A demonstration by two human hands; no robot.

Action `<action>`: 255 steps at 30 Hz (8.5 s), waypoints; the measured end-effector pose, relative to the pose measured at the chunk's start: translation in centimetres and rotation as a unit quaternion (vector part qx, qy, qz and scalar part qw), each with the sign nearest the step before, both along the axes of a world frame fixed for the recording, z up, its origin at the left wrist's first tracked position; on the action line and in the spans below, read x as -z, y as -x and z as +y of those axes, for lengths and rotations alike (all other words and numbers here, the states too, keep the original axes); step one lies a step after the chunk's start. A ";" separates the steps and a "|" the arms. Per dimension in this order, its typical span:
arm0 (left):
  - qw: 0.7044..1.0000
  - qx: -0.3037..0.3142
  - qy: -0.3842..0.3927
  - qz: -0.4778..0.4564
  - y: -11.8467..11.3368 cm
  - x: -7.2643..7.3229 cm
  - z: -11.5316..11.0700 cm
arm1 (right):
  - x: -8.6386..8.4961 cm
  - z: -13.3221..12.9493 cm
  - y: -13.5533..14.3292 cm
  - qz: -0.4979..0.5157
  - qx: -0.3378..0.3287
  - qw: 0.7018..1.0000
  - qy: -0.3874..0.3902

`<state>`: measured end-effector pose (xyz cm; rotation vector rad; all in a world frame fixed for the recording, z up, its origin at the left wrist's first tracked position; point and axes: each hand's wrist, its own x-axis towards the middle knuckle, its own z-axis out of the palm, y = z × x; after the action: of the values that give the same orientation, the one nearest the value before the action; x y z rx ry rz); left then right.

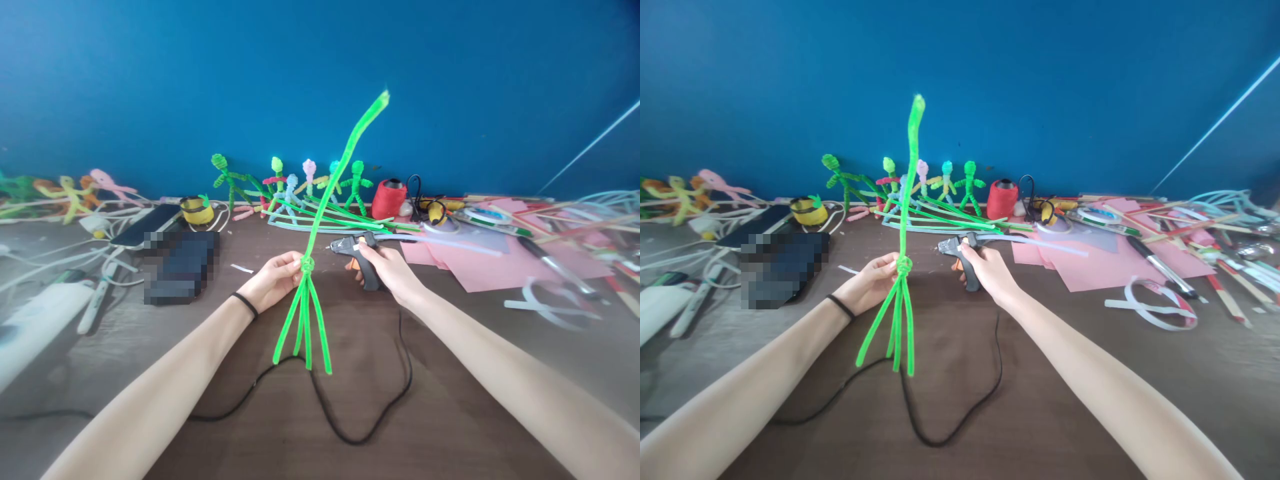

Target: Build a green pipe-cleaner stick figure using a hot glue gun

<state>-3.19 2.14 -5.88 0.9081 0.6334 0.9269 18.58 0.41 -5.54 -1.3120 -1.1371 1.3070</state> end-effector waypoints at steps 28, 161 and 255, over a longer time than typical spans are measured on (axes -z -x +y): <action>0.999 0.042 0.016 -0.003 -1.1 -0.8 -1.0 | -1.4 -1.3 0.0 -0.546 0.021 0.823 -0.152; 0.903 -0.051 -0.234 0.357 -3.0 -3.1 -2.8 | -1.3 -2.9 1.8 -0.114 -0.136 0.970 -0.166; 0.993 0.032 0.018 0.115 -2.7 -2.5 -2.6 | -1.3 -2.9 1.9 0.022 -0.113 0.979 -0.168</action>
<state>-0.45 -0.42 -3.37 1.0062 0.8106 0.7579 16.64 -2.47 -4.21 -0.9231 -1.4370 1.2309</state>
